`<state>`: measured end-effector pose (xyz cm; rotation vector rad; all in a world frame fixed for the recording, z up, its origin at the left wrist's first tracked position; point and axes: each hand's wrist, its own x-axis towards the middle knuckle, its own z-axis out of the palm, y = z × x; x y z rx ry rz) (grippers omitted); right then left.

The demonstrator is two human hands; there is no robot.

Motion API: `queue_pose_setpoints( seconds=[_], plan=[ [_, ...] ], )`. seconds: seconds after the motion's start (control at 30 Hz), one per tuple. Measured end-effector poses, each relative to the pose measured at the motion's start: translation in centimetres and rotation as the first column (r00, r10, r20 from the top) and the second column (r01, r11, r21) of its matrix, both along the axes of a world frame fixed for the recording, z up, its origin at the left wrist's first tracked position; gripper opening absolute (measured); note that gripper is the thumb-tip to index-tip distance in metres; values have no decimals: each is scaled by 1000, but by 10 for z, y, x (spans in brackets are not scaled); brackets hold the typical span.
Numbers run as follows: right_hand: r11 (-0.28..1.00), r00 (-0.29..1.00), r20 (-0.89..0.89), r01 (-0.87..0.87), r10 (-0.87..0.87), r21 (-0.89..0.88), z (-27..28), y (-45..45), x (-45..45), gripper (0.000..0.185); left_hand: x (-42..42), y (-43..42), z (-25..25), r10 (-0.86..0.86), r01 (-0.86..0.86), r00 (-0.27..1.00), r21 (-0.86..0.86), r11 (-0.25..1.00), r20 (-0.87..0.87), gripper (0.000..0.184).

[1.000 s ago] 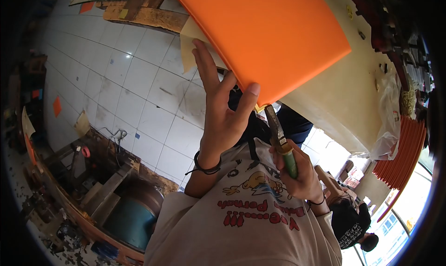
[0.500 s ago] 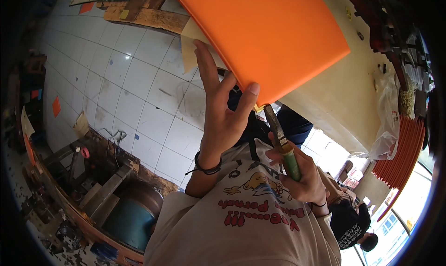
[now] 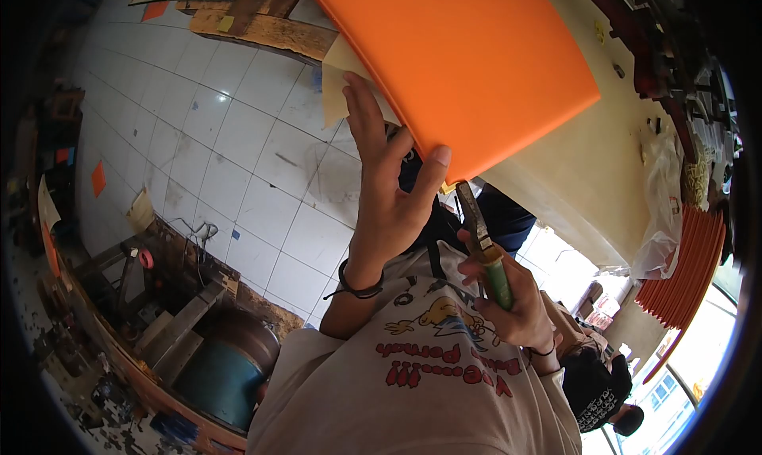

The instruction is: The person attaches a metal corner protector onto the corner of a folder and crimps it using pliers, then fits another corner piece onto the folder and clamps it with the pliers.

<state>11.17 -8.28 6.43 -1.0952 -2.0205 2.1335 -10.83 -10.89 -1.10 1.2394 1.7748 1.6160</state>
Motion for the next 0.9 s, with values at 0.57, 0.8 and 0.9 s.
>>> queue_pose_setpoints(
  seconds=[0.57, 0.8, 0.9],
  plan=[
    [982, 999, -34, 16, -10, 190, -4, -1, -9, 40, -2, -1, 0, -10, 10, 1000, 2, 1000, 11, 39],
    [995, 999, -19, 31, -33, -92, -3, 3, -3, 49, 0, -1, 3, -7, 8, 998, -19, 1000, 57, 41],
    [940, 989, -59, 107, -132, -324, 2, -2, 0, 58, -2, -1, 4, -3, 5, 998, -28, 1000, 57, 41]
  ],
)
